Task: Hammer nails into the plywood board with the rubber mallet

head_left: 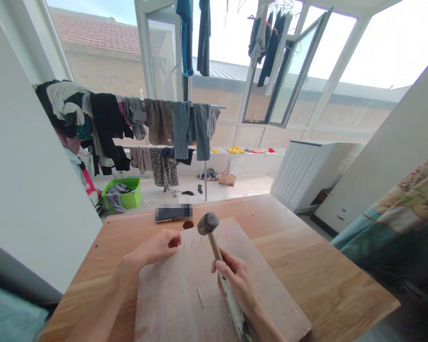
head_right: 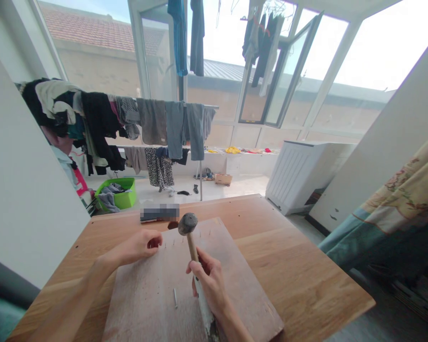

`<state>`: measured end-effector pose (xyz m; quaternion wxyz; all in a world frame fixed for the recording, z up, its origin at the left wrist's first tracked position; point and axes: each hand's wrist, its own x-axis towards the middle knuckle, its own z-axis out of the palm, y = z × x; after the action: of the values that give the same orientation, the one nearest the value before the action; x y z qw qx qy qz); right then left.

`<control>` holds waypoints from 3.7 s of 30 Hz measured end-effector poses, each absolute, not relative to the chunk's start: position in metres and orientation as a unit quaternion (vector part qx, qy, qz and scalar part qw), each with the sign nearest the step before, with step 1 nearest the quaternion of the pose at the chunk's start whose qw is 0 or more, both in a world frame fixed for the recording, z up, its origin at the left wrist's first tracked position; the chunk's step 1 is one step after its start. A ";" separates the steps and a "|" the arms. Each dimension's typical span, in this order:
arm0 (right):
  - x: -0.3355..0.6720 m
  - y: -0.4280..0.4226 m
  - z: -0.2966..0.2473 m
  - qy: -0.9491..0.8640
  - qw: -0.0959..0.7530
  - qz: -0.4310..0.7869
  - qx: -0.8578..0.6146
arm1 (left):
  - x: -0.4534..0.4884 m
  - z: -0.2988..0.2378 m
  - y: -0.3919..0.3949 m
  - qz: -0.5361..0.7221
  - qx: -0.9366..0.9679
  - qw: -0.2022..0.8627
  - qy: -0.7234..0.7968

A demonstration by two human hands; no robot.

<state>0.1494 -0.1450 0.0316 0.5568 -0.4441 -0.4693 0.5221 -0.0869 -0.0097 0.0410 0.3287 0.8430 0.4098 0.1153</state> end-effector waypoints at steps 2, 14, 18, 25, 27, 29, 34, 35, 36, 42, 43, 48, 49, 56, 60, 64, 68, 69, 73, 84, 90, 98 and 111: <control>0.146 -0.145 0.035 -0.476 0.546 0.531 -0.440 | -0.087 0.039 -0.009 0.122 0.843 0.330 0.407; 0.107 -0.134 0.032 -0.483 0.524 0.558 -0.426 | -0.095 0.029 -0.006 0.175 0.823 0.376 0.388; 0.108 -0.136 0.027 -0.484 0.521 0.564 -0.420 | -0.096 0.031 -0.005 0.161 0.817 0.389 0.395; 0.108 -0.140 0.027 -0.495 0.510 0.574 -0.406 | -0.095 0.024 -0.003 0.174 0.813 0.389 0.397; 0.108 -0.141 0.026 -0.500 0.504 0.576 -0.404 | -0.095 0.023 -0.002 0.176 0.815 0.388 0.392; 0.108 -0.142 0.026 -0.503 0.500 0.577 -0.406 | -0.094 0.024 -0.002 0.171 0.817 0.389 0.390; 0.108 -0.146 0.029 -0.512 0.495 0.570 -0.410 | -0.090 0.031 -0.006 0.165 0.825 0.380 0.385; 0.108 -0.146 0.029 -0.514 0.493 0.569 -0.410 | -0.090 0.032 -0.006 0.169 0.826 0.376 0.384; 0.108 -0.145 0.029 -0.517 0.491 0.569 -0.410 | -0.089 0.032 -0.007 0.172 0.827 0.374 0.383; 0.109 -0.145 0.024 -0.534 0.467 0.569 -0.416 | -0.091 0.027 -0.004 0.181 0.833 0.366 0.372; 0.109 -0.145 0.023 -0.535 0.465 0.570 -0.415 | -0.091 0.026 -0.003 0.181 0.834 0.367 0.371; 0.108 -0.146 0.023 -0.538 0.461 0.560 -0.429 | -0.092 0.027 -0.002 0.178 0.842 0.348 0.371; 0.107 -0.146 0.023 -0.538 0.462 0.557 -0.432 | -0.092 0.028 -0.003 0.174 0.843 0.345 0.374; 0.109 -0.145 0.026 -0.520 0.481 0.557 -0.434 | -0.095 0.035 -0.007 0.137 0.854 0.336 0.372; 0.113 -0.142 0.029 -0.486 0.533 0.535 -0.441 | -0.094 0.053 -0.018 0.133 0.860 0.265 0.417; 0.119 -0.141 0.031 -0.443 0.598 0.474 -0.470 | -0.073 0.078 -0.046 0.062 0.886 0.260 0.378; 0.123 -0.142 0.032 -0.415 0.629 0.443 -0.486 | -0.039 0.074 -0.075 -0.029 0.911 0.293 0.290; 0.123 -0.142 0.032 -0.411 0.632 0.441 -0.487 | -0.031 0.068 -0.081 -0.046 0.912 0.297 0.279; 0.122 -0.141 0.032 -0.406 0.635 0.443 -0.485 | -0.015 0.046 -0.091 -0.052 0.915 0.289 0.276; 0.114 -0.143 0.031 -0.441 0.601 0.482 -0.462 | -0.082 0.078 -0.039 0.076 0.863 0.289 0.408; 0.113 -0.142 0.026 -0.465 0.587 0.491 -0.445 | -0.122 0.058 -0.006 0.158 0.815 0.342 0.441; 0.106 -0.144 0.022 -0.487 0.554 0.515 -0.436 | -0.119 0.048 -0.006 0.136 0.808 0.368 0.441; 0.103 -0.147 0.023 -0.496 0.533 0.527 -0.438 | -0.117 0.049 -0.007 0.140 0.818 0.362 0.425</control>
<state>0.1027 -0.1466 0.0227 0.5334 -0.4381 -0.4962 0.5266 -0.1168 -0.0072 0.0490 0.3618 0.8179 0.4249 0.1400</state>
